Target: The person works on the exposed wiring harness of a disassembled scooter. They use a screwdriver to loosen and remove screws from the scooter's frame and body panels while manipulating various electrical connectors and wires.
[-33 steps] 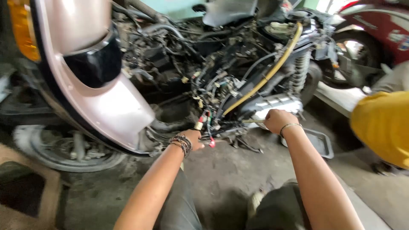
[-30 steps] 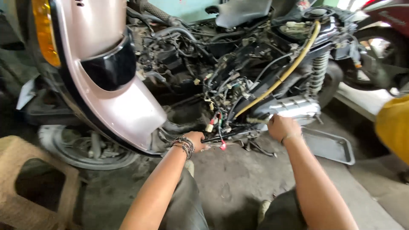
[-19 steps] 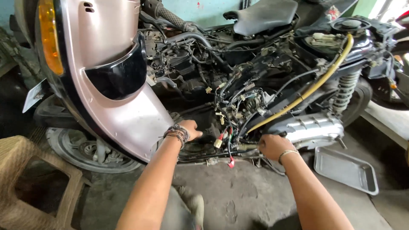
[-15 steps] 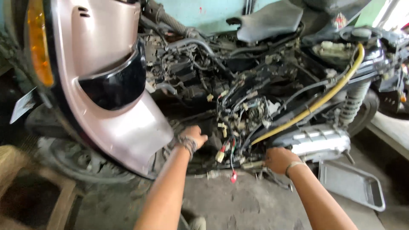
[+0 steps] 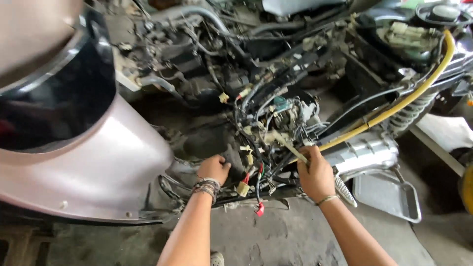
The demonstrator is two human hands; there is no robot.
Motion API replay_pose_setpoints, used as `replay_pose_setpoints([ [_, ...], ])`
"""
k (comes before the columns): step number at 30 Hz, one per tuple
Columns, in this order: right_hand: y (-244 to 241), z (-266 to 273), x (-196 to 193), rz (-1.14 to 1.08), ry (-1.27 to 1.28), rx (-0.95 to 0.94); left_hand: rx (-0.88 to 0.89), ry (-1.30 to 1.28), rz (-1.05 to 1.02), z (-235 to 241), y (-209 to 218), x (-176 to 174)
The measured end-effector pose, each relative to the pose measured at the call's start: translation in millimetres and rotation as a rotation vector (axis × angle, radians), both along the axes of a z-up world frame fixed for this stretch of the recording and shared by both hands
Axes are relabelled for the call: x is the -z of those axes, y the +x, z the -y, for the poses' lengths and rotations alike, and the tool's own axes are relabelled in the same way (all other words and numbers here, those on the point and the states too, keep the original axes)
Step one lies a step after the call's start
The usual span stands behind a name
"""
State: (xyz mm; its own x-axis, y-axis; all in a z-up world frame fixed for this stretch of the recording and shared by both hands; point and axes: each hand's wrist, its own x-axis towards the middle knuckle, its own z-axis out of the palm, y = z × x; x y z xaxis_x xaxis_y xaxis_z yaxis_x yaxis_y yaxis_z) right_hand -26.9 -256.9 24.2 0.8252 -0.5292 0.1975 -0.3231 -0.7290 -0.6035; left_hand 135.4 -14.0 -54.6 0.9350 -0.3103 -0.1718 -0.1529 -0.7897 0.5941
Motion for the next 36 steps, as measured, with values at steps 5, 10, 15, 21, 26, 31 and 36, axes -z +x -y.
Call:
replay_pose_setpoints([
  [5,15.0,-13.2,4.5,0.178,-0.064,0.007,-0.030,-0.055,0.084,-7.3,3.7,28.6],
  [10,17.4,-7.0,4.5,0.235,-0.126,0.015,-0.089,-0.093,0.104,-15.6,4.6,31.1],
  [15,3.7,2.4,-8.6,0.433,-0.098,0.055,-0.096,-0.110,0.125,-10.9,0.5,28.8],
  [21,-10.4,6.8,-21.9,0.194,-0.319,0.074,-0.049,-0.077,0.116,1.2,6.0,44.2],
  [26,-23.2,13.8,-32.8,0.225,-0.251,0.152,-0.047,-0.070,0.138,4.9,-2.7,29.4],
  [31,-30.8,24.1,-33.4,0.220,-0.160,0.197,-0.091,-0.062,0.151,7.9,-11.9,9.8],
  [36,-37.8,30.5,-40.0,0.225,-0.015,0.231,-0.199,-0.201,0.236,9.0,-20.5,-4.5],
])
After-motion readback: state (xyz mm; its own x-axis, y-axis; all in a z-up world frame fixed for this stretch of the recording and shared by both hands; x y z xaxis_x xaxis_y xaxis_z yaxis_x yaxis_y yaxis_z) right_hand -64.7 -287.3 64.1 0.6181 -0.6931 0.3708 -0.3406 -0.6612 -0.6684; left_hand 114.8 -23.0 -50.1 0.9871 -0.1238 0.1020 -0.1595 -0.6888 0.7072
